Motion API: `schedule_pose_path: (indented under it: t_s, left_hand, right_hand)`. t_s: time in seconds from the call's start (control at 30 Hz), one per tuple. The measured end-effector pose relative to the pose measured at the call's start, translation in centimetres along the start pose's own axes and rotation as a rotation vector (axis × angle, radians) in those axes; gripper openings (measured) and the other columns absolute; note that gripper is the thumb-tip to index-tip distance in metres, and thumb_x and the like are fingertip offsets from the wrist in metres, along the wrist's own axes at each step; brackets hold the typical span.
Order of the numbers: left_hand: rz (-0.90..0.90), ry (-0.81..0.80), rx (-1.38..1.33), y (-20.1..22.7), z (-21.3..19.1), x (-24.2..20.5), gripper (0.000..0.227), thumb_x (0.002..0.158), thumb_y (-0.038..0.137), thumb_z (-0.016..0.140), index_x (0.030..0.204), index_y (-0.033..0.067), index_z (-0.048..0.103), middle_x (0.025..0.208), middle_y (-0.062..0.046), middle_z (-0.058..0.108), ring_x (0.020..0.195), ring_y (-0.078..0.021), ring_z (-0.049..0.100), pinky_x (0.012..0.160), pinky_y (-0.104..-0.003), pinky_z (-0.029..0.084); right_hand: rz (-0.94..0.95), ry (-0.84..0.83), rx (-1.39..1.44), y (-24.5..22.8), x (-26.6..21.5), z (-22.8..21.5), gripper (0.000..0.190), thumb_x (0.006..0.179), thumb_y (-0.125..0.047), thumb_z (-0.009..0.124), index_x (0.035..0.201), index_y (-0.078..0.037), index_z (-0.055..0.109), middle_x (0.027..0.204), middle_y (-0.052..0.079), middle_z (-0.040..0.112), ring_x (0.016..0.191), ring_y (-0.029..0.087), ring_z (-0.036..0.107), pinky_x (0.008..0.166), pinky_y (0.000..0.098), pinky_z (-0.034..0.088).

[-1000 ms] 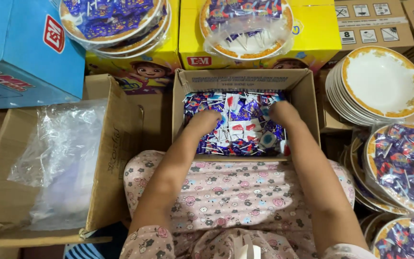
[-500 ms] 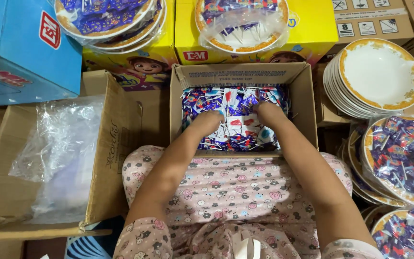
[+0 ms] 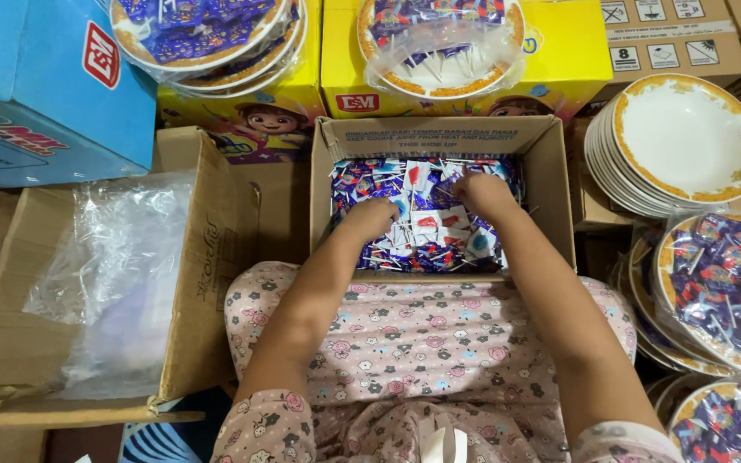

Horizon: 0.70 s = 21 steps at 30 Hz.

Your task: Pack small packets and plates into cardboard boxes for storage or shipping

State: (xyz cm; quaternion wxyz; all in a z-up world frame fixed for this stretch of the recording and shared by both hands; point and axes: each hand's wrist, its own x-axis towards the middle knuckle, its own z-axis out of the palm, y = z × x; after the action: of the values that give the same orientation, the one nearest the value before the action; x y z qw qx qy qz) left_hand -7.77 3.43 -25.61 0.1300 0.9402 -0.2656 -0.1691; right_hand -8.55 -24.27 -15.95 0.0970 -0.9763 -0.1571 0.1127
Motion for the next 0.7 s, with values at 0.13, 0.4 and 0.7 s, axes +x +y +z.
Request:
schedule_pose_path:
  t_s: [0.13, 0.4, 0.7]
  left_hand:
    - [-0.018, -0.022, -0.026, 0.0, -0.3, 0.2, 0.023, 0.092, 0.018, 0.058, 0.107, 0.0224, 0.075, 0.109, -0.011, 0.070, 0.114, -0.0336, 0.068, 0.097, -0.049, 0.055]
    - [0.009, -0.018, -0.176, 4.1, -5.5, -2.9, 0.026, 0.096, 0.017, 0.056, 0.117, 0.0151, 0.072, 0.111, -0.017, 0.072, 0.114, -0.0362, 0.068, 0.098, -0.050, 0.055]
    - [0.130, -0.022, -0.248, 3.8, -3.7, -1.7, 0.029, 0.095, 0.021, 0.063, 0.122, 0.0182, 0.070, 0.105, -0.014, 0.073, 0.107, -0.0358, 0.070, 0.093, -0.049, 0.056]
  right_hand:
    - [0.015, -0.409, -0.037, 6.6, 2.1, 10.2, 0.024, 0.088, -0.016, 0.065, 0.105, -0.022, 0.082, 0.114, 0.013, 0.078, 0.112, 0.038, 0.072, 0.098, 0.0460, 0.058]
    - [0.112, -0.308, 0.054, 5.4, 0.9, 6.5, 0.024, 0.076, -0.020, 0.074, 0.099, -0.016, 0.082, 0.098, 0.012, 0.080, 0.098, 0.038, 0.075, 0.084, 0.0491, 0.060]
    - [-0.054, -0.735, -0.230, 3.4, 1.0, 8.2, 0.080, 0.063, -0.016, 0.099, 0.133, 0.000, 0.064, 0.138, 0.021, 0.067, 0.133, 0.035, 0.061, 0.115, 0.0455, 0.049]
